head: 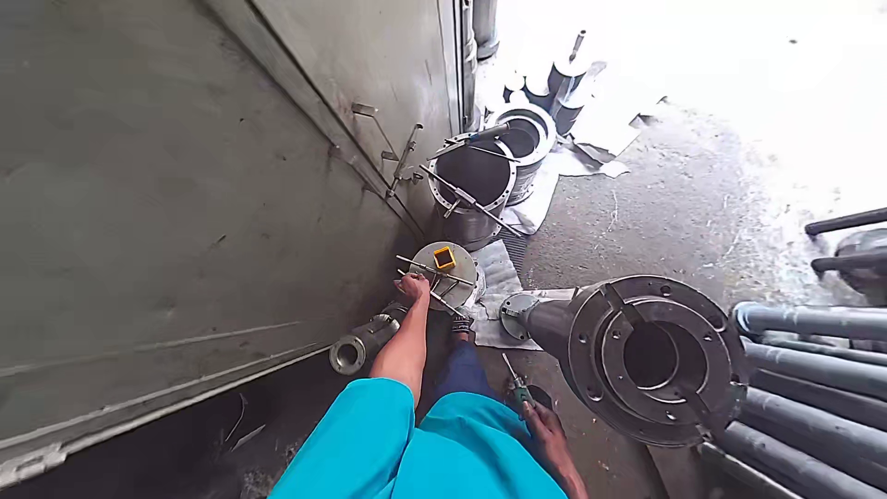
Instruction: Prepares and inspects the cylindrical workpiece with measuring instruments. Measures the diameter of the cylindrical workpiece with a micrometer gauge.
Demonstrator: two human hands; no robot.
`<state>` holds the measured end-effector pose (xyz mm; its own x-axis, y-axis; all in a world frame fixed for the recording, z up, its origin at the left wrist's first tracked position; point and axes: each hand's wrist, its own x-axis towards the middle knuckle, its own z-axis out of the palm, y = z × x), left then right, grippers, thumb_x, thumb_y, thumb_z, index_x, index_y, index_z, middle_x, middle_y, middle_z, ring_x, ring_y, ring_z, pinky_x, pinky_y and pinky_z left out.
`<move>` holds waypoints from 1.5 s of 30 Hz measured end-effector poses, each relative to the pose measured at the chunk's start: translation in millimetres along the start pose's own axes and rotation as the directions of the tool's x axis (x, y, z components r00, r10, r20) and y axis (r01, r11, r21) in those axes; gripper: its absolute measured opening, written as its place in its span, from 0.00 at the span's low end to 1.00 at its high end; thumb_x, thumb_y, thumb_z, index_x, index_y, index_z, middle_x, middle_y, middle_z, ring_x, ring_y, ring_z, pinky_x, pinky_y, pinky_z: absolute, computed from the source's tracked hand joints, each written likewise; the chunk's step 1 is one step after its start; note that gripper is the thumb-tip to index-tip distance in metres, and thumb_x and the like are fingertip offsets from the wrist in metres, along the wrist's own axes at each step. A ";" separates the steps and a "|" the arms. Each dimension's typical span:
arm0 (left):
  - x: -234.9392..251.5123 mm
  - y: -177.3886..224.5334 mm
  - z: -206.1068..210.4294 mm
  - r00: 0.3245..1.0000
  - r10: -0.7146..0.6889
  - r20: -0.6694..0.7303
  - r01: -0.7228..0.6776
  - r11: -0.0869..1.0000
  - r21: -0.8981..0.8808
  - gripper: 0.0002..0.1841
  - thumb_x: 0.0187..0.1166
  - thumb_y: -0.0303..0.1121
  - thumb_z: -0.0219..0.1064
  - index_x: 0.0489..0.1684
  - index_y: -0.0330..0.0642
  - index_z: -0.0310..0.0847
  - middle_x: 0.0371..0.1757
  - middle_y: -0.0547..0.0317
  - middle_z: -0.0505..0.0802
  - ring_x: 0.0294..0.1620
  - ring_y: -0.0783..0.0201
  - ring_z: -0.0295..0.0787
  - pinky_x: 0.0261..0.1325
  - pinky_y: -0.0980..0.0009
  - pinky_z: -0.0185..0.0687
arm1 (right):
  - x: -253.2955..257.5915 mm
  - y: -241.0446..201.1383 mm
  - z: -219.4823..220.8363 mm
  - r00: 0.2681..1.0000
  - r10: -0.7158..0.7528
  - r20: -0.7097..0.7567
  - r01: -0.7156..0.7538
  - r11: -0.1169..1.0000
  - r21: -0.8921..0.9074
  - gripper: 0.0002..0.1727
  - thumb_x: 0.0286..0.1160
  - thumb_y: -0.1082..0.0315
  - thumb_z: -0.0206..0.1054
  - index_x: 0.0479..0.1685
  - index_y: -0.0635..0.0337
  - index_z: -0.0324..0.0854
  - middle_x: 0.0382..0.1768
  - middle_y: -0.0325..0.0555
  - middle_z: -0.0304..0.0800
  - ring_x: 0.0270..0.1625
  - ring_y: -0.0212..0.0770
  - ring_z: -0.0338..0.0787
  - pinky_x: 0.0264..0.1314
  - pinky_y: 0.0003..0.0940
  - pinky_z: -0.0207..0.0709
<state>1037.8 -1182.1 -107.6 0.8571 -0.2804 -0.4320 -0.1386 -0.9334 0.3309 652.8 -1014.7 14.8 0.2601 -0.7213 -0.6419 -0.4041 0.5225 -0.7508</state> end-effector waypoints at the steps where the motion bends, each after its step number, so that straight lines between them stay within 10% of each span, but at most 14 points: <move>1: 7.0 3.3 6.0 1.000 -0.016 -0.023 0.017 0.999 0.040 0.14 0.79 0.42 0.70 0.52 0.44 0.91 0.76 0.35 0.81 0.81 0.39 0.72 0.76 0.45 0.73 | 0.6 -7.0 6.6 1.000 0.017 -0.024 -0.017 1.000 0.015 0.19 0.84 0.56 0.54 0.32 0.54 0.85 0.18 0.29 0.75 0.20 0.25 0.73 0.27 0.26 0.71; 6: 35.8 3.9 19.2 0.990 -0.059 -0.129 0.058 0.998 -0.017 0.23 0.74 0.38 0.75 0.69 0.46 0.84 0.90 0.28 0.58 0.90 0.33 0.55 0.82 0.49 0.67 | 20.2 -38.1 25.6 0.989 0.112 -0.096 -0.111 0.994 0.009 0.20 0.84 0.53 0.55 0.30 0.53 0.85 0.16 0.30 0.74 0.19 0.27 0.71 0.25 0.29 0.69; 11: 54.7 2.9 24.2 1.000 -0.019 -0.021 0.024 0.971 0.240 0.16 0.75 0.46 0.73 0.47 0.42 0.90 0.89 0.30 0.62 0.89 0.33 0.58 0.81 0.45 0.65 | 33.6 -52.3 36.6 0.982 0.126 -0.141 -0.133 0.990 -0.038 0.22 0.83 0.49 0.55 0.31 0.54 0.85 0.20 0.32 0.79 0.25 0.30 0.79 0.33 0.35 0.75; 25: 50.8 22.3 37.4 0.949 -0.299 0.098 0.279 0.944 0.178 0.39 0.74 0.50 0.73 0.82 0.36 0.70 0.92 0.33 0.58 0.94 0.38 0.49 0.88 0.44 0.58 | 34.9 -63.7 37.3 0.980 0.121 -0.157 -0.115 0.992 0.044 0.19 0.83 0.54 0.55 0.29 0.53 0.84 0.18 0.28 0.77 0.21 0.24 0.76 0.28 0.26 0.72; 30: 50.7 21.2 33.4 0.963 -0.266 0.036 0.245 0.926 0.288 0.37 0.71 0.57 0.73 0.77 0.43 0.78 0.91 0.33 0.61 0.92 0.37 0.53 0.86 0.45 0.62 | 34.1 -63.5 34.3 0.981 0.114 -0.154 -0.111 0.993 0.026 0.19 0.84 0.53 0.56 0.30 0.53 0.84 0.19 0.29 0.78 0.23 0.25 0.77 0.30 0.27 0.73; 36: 48.3 6.9 30.1 0.991 -0.134 0.031 0.129 0.984 0.121 0.25 0.72 0.42 0.77 0.68 0.48 0.83 0.92 0.33 0.58 0.92 0.35 0.52 0.84 0.45 0.63 | 30.5 -56.6 31.6 0.977 0.135 -0.164 -0.129 0.991 0.044 0.18 0.84 0.54 0.56 0.29 0.53 0.84 0.18 0.28 0.76 0.22 0.24 0.74 0.28 0.25 0.71; 45: 66.2 -6.5 26.3 0.984 -0.126 0.126 0.100 0.976 0.192 0.21 0.66 0.42 0.81 0.54 0.39 0.88 0.74 0.35 0.83 0.83 0.40 0.70 0.81 0.48 0.68 | 29.1 -49.0 29.0 0.974 0.157 -0.164 -0.151 0.987 0.045 0.18 0.84 0.55 0.55 0.30 0.53 0.84 0.19 0.28 0.77 0.23 0.25 0.76 0.30 0.27 0.73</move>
<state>1082.4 -1200.6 -160.4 0.7983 -0.1869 -0.5725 -0.1446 -0.9823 0.1190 705.7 -1048.1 28.5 0.0464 -0.6953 -0.7173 -0.3986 0.6455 -0.6515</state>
